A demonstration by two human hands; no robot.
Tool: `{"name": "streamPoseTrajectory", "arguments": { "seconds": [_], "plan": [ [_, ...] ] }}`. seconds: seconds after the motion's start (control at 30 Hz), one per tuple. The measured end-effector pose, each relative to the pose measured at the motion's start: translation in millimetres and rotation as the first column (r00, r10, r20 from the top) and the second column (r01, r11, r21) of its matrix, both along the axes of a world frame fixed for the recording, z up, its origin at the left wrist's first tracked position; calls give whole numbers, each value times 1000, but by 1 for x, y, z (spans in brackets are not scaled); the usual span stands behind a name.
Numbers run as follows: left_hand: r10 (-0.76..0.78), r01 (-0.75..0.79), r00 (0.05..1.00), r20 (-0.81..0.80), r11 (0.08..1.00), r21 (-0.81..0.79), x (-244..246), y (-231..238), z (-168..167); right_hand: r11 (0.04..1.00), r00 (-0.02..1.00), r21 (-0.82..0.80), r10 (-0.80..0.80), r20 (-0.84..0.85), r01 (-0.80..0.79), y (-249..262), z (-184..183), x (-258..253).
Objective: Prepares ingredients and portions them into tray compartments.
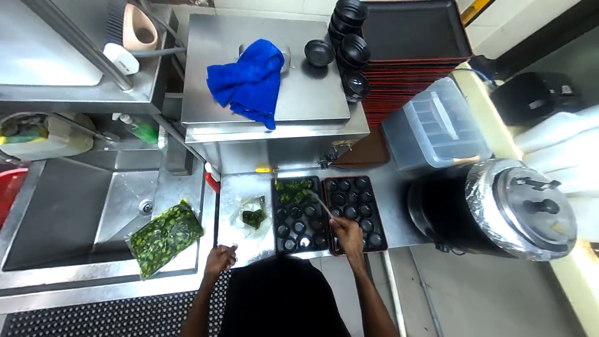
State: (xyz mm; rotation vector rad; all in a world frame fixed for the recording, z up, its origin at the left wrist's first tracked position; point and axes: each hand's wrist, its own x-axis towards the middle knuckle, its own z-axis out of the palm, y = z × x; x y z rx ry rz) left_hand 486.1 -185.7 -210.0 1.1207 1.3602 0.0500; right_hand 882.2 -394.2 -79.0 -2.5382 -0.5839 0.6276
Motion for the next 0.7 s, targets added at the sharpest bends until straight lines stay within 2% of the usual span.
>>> {"name": "streamPoseTrajectory", "arguments": {
  "seconds": [0.1,0.17,0.3,0.4,0.47,0.53,0.6,0.7],
  "plan": [
    [-17,17,1000,-5,1000,-7,-1,1,1,983,998,-180,-25,56,34,-10,-2,5],
    [-24,24,1000,-3,1000,-8,0,3,5,978,996,-203,-38,77,53,-11,0,6],
    [-14,14,1000,1,1000,-5,0,2,3,1000,996,19,4,90,-6,-7,13,-1],
    [-14,14,1000,-4,1000,-3,2,3,7,978,984,110,179,-3,-177,10,35,-25],
    [-12,12,1000,2,1000,-1,2,3,8,942,940,95,331,-80,-323,23,44,-47],
    [-11,11,1000,4,1000,0,2,2,8,891,882,9,450,-140,-453,41,51,-69],
    [-19,19,1000,-5,1000,1,2,1,8,819,833,-167,521,-185,-549,63,52,-91],
    [-22,22,1000,-23,1000,4,2,0,7,712,776,-319,610,-161,-625,90,35,-117]
  ]
}}
